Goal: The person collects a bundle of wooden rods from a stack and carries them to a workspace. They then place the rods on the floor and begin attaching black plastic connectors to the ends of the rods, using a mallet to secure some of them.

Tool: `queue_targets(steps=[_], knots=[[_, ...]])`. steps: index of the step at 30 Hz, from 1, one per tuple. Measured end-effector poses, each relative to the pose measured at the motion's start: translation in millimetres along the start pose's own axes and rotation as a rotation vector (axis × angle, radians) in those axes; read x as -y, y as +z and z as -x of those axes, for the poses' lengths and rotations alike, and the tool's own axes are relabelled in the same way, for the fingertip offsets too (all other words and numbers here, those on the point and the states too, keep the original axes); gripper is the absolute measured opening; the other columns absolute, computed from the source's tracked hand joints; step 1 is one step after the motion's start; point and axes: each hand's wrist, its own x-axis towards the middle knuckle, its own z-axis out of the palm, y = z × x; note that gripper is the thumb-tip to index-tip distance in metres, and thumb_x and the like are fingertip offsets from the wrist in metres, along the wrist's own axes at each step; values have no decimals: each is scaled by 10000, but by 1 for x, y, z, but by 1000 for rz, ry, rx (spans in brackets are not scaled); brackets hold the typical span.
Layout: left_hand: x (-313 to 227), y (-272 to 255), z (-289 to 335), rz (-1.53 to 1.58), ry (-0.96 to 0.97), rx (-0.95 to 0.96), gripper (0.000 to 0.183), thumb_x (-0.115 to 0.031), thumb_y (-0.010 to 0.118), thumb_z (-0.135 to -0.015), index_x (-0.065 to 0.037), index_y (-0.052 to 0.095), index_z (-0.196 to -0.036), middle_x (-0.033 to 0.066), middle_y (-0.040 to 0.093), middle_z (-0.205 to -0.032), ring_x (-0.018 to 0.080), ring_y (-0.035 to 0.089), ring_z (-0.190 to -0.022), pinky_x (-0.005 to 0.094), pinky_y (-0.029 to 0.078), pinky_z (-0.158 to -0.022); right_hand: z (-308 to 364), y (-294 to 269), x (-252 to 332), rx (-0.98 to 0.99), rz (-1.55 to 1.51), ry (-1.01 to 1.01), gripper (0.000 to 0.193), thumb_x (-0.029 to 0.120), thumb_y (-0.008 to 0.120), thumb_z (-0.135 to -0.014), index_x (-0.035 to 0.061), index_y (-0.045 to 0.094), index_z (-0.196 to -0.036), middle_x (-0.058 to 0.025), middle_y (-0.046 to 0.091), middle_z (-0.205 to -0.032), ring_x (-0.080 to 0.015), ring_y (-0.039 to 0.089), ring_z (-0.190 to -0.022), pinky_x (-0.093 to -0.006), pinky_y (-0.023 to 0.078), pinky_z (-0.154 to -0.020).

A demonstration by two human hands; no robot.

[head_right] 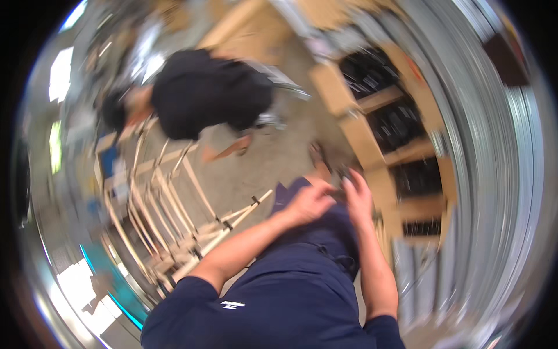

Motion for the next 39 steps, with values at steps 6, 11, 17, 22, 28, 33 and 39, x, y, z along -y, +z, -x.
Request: queue_targets(steps=[6,11,17,22,28,33,39], knots=[[94,32,60,701,148,-233,275,-206,743,-890,-25,625,-1060,47,676,-863,110,631,-786,317,522,-685,26,49,24,520,549,-213,406,83,563,-987,-66,528,-1364,-82,645,-1170,-124,584,-1024,-273,476,-890],[129,44,162,681,164,-557,264,-190,697,-906,1,681,-1088,68,722,-946,128,654,-801,318,535,-708,63,138,6,914,976,-378,383,90,600,-947,-73,580,-1294,-153,698,-1143,-207,649,-1055,-336,492,-949],[175,64,286,1026,139,-798,372,-277,665,-962,7,633,-1199,75,698,-1019,147,655,-893,331,541,-803,136,251,-57,1321,1208,-350,391,133,637,-947,-38,596,-1297,-129,721,-1059,-143,666,-870,-282,540,-757],[225,108,362,1369,244,-1091,450,-302,632,-991,12,566,-1307,73,660,-1107,140,645,-955,330,520,-925,235,337,-96,1721,1444,-126,476,157,640,-950,38,535,-1399,-136,714,-1051,-158,677,-861,-316,555,-799],[196,123,454,1781,792,-1349,448,-297,631,-994,-14,558,-1333,116,652,-1233,212,641,-1122,448,484,-1021,312,437,-124,2376,1278,-172,533,33,597,-910,61,490,-1432,-163,589,-1316,-271,596,-1191,-367,485,-1011],[163,102,460,1896,1023,-1607,534,-353,668,-958,12,544,-1328,118,680,-1135,236,663,-1061,465,533,-934,349,496,-163,2943,1028,-456,623,8,647,-830,69,473,-1425,-174,517,-1400,-368,488,-1294,-420,414,-1090],[153,137,475,1809,1221,-1854,582,-412,691,-925,43,574,-1268,140,690,-1008,163,597,-699,448,538,-894,417,502,-218,3240,1078,128,593,45,682,-849,63,488,-1409,-149,591,-1302,-318,581,-1189,-405,457,-1034]])
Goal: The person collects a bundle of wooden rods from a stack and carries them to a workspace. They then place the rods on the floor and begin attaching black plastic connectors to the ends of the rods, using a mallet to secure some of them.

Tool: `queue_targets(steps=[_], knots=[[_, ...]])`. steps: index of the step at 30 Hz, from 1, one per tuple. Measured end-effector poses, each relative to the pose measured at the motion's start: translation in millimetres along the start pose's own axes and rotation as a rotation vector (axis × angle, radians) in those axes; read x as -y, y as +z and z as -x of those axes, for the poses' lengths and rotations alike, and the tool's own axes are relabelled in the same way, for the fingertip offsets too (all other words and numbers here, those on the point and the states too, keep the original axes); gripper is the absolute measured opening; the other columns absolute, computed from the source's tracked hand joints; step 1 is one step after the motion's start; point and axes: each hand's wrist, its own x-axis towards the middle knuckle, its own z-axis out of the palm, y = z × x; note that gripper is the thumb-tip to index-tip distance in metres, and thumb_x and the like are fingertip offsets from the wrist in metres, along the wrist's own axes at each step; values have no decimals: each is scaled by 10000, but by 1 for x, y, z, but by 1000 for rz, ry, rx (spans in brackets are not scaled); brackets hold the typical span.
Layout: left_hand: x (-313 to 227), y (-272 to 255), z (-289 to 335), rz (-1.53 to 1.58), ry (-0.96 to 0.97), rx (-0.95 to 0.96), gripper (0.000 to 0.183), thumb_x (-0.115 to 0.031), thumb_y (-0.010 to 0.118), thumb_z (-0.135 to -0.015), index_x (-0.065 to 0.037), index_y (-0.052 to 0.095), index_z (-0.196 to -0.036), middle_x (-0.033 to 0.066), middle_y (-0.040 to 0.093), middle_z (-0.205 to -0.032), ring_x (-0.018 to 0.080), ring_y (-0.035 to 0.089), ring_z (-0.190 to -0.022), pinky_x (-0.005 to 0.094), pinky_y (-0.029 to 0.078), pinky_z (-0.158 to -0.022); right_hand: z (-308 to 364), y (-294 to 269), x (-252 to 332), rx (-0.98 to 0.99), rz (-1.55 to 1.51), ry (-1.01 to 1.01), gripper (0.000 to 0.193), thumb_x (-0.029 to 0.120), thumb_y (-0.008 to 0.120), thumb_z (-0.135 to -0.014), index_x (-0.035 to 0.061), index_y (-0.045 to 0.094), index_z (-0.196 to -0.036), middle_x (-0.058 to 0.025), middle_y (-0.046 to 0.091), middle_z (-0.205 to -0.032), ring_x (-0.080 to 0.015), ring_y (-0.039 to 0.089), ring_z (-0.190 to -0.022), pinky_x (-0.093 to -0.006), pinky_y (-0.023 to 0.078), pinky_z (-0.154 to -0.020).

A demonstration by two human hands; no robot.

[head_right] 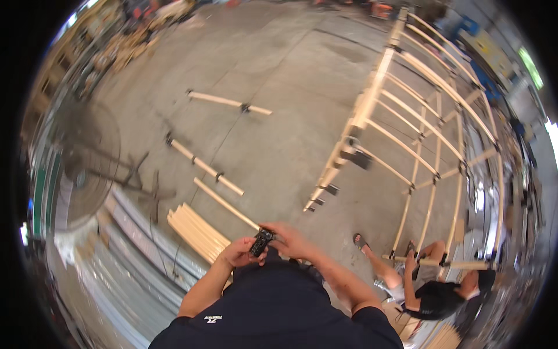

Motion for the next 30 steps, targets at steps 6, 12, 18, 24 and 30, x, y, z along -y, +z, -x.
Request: queue_targets(steps=[6,12,18,24,30], knots=[[-49,-22,22,75,193,-280,503,-410,595,-990,25,594,-1244,128,695,-1044,187,648,-857,374,532,-885,-82,23,-30,68,-614,244,446,70,597,-965,35,474,-1392,-87,604,-1248,-181,614,-1097,-358,508,-969],[-109,-64,44,-189,321,-610,506,-413,574,-1014,17,605,-1279,82,706,-1073,142,637,-905,298,512,-881,-194,24,-58,-120,-805,331,488,56,531,-990,38,400,-1459,-110,615,-1198,-201,647,-1012,-373,560,-849],[-153,-105,56,-314,306,-907,446,-366,558,-1032,3,618,-1276,63,706,-1031,117,604,-844,278,508,-849,-309,5,-48,-193,-1086,375,510,21,533,-971,65,395,-1460,-91,611,-1028,-193,637,-830,-324,530,-706],[-225,-171,33,-420,265,-1093,359,-269,590,-1012,9,641,-1234,53,711,-990,121,600,-807,273,506,-781,-413,16,-124,14,-947,520,379,20,637,-907,56,523,-1267,-38,579,-837,-124,541,-599,-281,431,-524],[-337,-258,21,-816,51,-1338,387,-295,645,-963,9,655,-1201,111,722,-939,184,670,-834,307,529,-767,-560,13,-178,254,-1000,660,340,100,658,-930,36,582,-1256,-1,571,-756,-109,532,-578,-274,425,-516]])
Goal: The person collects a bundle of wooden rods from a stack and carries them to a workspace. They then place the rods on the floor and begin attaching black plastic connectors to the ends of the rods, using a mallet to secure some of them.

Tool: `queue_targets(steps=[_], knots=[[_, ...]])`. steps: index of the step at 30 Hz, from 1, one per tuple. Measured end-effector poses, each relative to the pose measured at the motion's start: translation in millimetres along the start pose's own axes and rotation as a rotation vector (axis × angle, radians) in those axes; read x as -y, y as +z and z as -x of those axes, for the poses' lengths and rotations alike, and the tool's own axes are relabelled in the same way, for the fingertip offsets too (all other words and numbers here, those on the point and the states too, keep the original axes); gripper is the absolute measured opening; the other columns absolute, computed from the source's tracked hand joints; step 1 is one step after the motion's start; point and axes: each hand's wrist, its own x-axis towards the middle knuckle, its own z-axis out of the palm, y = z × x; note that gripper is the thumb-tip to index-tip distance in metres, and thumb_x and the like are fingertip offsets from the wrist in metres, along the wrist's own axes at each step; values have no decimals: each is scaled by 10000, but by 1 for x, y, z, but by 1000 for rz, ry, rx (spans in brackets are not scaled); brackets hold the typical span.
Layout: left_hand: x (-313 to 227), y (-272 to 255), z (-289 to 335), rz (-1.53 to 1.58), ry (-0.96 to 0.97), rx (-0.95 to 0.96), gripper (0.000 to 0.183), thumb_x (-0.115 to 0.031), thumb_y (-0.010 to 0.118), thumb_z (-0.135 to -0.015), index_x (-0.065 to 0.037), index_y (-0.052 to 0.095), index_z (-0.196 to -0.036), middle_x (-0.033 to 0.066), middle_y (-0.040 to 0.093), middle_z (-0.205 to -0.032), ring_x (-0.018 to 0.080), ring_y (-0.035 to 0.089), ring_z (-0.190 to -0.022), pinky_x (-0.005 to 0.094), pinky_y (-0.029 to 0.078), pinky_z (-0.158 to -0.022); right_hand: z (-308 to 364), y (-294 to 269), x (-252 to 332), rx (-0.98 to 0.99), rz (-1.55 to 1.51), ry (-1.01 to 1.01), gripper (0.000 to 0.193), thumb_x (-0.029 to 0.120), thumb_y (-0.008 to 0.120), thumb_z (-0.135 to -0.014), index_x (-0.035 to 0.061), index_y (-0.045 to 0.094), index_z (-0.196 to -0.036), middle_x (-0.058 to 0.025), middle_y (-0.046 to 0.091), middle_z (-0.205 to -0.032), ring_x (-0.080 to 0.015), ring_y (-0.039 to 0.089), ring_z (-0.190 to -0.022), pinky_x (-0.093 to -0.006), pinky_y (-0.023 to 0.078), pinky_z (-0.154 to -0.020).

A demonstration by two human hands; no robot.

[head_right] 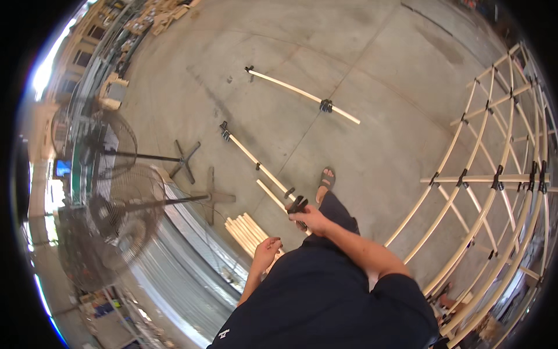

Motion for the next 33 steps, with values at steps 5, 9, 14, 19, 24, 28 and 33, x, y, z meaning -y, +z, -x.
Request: queue_targets(steps=[5,9,14,19,24,28,33], knots=[[-121,-49,-73,-256,72,84,407,-319,703,-917,-17,670,-1188,140,723,-931,219,692,-839,325,538,-770,-77,-38,75,-94,213,-166,369,127,651,-916,2,599,-1259,-19,632,-855,-99,557,-693,-277,468,-598],[-200,-82,-163,-352,97,78,439,-319,702,-914,-20,648,-1230,142,721,-962,227,689,-841,329,534,-782,-99,-60,163,-285,-98,-263,399,136,671,-905,6,578,-1271,-17,648,-919,-98,573,-750,-264,487,-656],[-294,-85,-271,-500,180,240,445,-326,692,-910,-24,644,-1232,141,720,-973,261,693,-857,358,537,-787,-125,-129,187,-613,-199,-386,340,137,715,-879,19,629,-1186,-4,652,-927,-87,569,-754,-255,469,-674],[-380,-39,-382,-747,430,604,402,-313,695,-903,-40,652,-1195,141,711,-951,286,690,-830,388,536,-758,-112,-193,187,-1098,-188,-368,239,161,738,-881,24,677,-1067,-12,668,-856,-73,594,-763,-258,465,-675],[-405,25,-520,-867,463,885,365,-302,688,-905,-33,656,-1150,136,711,-911,306,689,-820,395,532,-731,-139,-264,162,-1496,-134,-291,342,192,767,-860,0,677,-1129,-58,721,-962,-137,669,-859,-302,529,-786],[-379,115,-650,-997,448,936,381,-315,658,-928,-39,640,-1191,143,710,-1000,301,687,-859,395,535,-791,-193,-357,138,-1743,-8,-65,381,228,777,-845,8,682,-1142,-110,743,-1013,-169,692,-920,-323,538,-830],[-304,256,-791,-1073,745,903,402,-312,673,-919,-49,628,-1219,140,683,-1111,320,647,-1020,411,517,-876,-295,-510,39,-1862,50,-134,364,176,799,-810,33,680,-1123,-150,719,-1013,-284,695,-942,-383,544,-845]])
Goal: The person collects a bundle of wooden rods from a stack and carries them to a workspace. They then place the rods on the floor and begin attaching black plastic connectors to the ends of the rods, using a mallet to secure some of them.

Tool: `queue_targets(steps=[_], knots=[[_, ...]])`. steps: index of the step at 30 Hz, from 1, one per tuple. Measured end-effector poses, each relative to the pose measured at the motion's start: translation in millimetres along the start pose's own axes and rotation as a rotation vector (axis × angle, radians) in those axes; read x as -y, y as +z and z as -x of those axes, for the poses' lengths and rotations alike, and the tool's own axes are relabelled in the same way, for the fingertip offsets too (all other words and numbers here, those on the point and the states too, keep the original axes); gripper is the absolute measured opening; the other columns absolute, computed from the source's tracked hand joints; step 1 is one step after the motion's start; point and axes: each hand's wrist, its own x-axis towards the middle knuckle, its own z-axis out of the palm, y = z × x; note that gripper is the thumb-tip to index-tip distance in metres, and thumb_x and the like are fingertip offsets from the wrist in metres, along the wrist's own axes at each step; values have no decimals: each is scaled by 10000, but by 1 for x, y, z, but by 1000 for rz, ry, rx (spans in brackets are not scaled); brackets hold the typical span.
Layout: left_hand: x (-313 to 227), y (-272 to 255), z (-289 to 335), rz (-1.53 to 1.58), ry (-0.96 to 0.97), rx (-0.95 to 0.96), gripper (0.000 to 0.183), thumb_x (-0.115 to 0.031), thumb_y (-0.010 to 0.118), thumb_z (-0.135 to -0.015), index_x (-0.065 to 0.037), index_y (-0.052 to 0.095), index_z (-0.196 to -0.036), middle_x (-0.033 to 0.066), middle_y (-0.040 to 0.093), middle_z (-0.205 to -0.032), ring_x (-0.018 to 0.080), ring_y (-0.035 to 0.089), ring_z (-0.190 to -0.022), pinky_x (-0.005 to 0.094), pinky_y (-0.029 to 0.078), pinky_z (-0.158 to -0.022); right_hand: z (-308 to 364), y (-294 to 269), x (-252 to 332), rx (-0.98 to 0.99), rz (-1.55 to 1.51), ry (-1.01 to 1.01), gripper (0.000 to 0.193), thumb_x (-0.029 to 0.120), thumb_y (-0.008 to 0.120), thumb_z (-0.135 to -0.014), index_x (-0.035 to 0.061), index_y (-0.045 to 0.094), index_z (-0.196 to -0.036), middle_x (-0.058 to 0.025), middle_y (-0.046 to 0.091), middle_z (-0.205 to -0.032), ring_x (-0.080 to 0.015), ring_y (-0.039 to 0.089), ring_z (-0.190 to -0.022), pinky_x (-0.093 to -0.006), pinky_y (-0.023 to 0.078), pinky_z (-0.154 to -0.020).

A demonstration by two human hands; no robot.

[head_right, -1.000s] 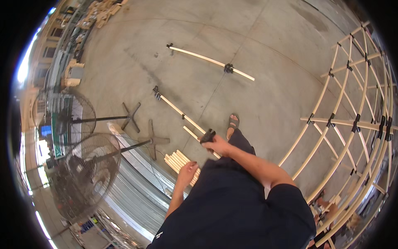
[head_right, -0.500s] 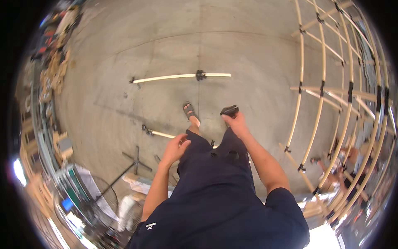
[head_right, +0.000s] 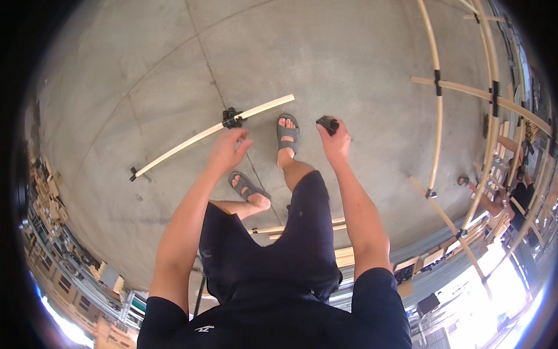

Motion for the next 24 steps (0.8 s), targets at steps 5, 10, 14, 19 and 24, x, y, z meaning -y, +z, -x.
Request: queue_targets(steps=[5,10,14,19,24], knots=[[68,91,-146,-122,290,-129,429,-282,711,-879,-58,609,-1230,134,629,-1223,364,582,-1125,437,486,-945,-71,120,-76,-117,26,-214,351,125,821,-769,32,667,-1070,-155,678,-1038,-348,671,-947,-406,547,-823],[94,160,-227,-165,355,-5,430,-239,696,-860,-58,590,-1236,159,648,-1166,385,610,-1057,461,496,-895,-106,190,-121,-193,-19,-267,375,104,813,-769,31,644,-1095,-160,668,-1080,-362,663,-963,-414,548,-824],[99,183,-245,-133,266,116,403,-262,661,-896,-97,583,-1255,179,687,-991,402,652,-917,482,517,-794,-108,212,-135,-191,-85,-324,397,83,791,-778,29,629,-1136,-156,657,-1153,-369,652,-1027,-415,553,-848],[108,193,-247,-81,256,102,404,-321,613,-943,-141,572,-1302,187,694,-952,409,660,-893,490,522,-755,-110,206,-149,-143,-134,-421,454,13,732,-779,26,612,-1217,-161,639,-1232,-366,644,-1091,-406,555,-886],[116,196,-247,-102,259,87,420,-339,604,-955,-137,562,-1320,193,693,-971,415,660,-896,491,522,-748,-108,189,-147,-20,-132,-484,497,8,738,-770,9,610,-1250,-176,625,-1274,-347,652,-1102,-394,545,-921]])
